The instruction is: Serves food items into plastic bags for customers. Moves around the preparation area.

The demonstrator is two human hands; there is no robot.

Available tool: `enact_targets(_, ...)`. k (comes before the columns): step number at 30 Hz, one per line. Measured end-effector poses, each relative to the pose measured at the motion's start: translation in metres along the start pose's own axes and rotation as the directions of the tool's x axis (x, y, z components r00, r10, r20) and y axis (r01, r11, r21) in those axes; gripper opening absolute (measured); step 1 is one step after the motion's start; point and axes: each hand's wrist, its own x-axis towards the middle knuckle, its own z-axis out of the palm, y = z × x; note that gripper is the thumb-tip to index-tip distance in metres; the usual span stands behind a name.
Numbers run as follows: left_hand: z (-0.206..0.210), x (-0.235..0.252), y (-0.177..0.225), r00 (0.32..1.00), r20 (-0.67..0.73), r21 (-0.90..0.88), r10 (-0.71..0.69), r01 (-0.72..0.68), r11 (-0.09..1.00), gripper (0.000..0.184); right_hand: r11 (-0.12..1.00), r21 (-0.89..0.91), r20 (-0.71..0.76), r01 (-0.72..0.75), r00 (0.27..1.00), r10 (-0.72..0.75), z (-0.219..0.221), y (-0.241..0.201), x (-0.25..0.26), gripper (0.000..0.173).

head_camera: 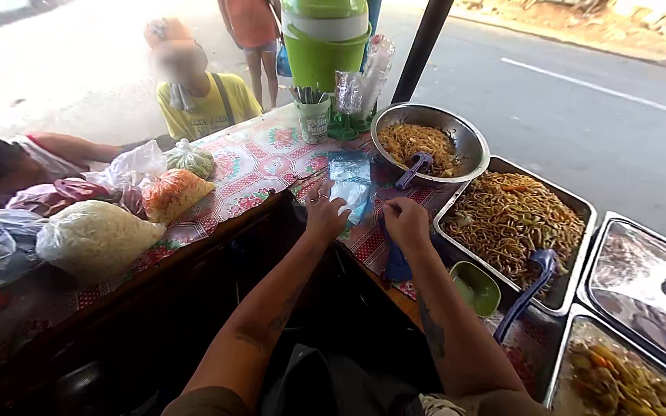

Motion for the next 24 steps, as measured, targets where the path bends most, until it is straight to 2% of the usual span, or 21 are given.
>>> enact_targets(2,-0.004,-0.001,0.0,0.998,0.01,0.009,0.065,-0.065,0.998,0.015,0.988,0.07,0.09,0.141,0.985,-0.147,0.017,0.007,0.026,0.028)
enact_targets(4,-0.009,0.001,-0.002,0.991,0.047,-0.007,0.124,-0.124,0.992,0.016,0.965,0.105,0.205,0.24,0.944,-0.257,0.037,0.008,0.046,0.041)
enact_targets(6,-0.014,0.0,-0.006,0.989,0.023,-0.082,0.146,-0.144,0.986,0.011,0.955,0.132,0.235,0.264,0.928,-0.289,0.048,0.01,0.057,0.033)
enact_targets(8,-0.017,-0.001,-0.01,0.997,-0.012,-0.216,0.082,-0.083,0.973,0.019,0.94,0.195,0.205,0.279,0.926,-0.317,0.047,0.016,0.062,0.029)
enact_targets(10,-0.015,0.002,-0.01,0.999,0.031,-0.354,0.008,0.004,0.935,0.044,0.945,0.228,0.208,0.234,0.937,-0.282,0.043,0.018,0.062,0.023)
enact_targets(12,-0.01,0.009,-0.004,0.987,0.158,-0.383,-0.04,0.099,0.918,0.069,0.954,0.236,0.155,0.182,0.963,-0.222,0.039,0.017,0.057,0.021)
enact_targets(14,0.004,0.02,-0.005,0.977,0.206,-0.297,-0.057,0.118,0.947,0.067,0.944,0.28,0.042,0.173,0.98,-0.192,0.03,0.009,0.046,0.02)
enact_targets(16,0.017,0.028,-0.007,0.982,0.178,-0.224,-0.055,0.095,0.97,0.058,0.898,0.395,-0.061,0.193,0.981,-0.184,0.013,0.005,0.031,0.021)
enact_targets(18,0.019,0.03,-0.005,0.974,0.207,-0.191,-0.091,0.132,0.973,0.057,0.793,0.587,-0.126,0.164,0.986,-0.111,-0.003,0.012,0.02,0.027)
enact_targets(20,0.015,0.026,-0.002,0.964,0.244,-0.178,-0.103,0.149,0.973,0.068,0.65,0.748,-0.18,0.133,0.984,0.005,-0.019,0.019,0.014,0.027)
enact_targets(22,-0.002,0.023,0.006,0.955,0.27,-0.244,-0.123,0.192,0.95,0.081,0.56,0.821,-0.203,0.106,0.973,0.114,-0.037,0.018,0.011,0.028)
enact_targets(24,-0.014,0.021,0.006,0.967,0.187,-0.393,-0.174,0.236,0.889,0.073,0.536,0.841,-0.203,0.071,0.961,0.19,-0.054,0.012,0.005,0.03)
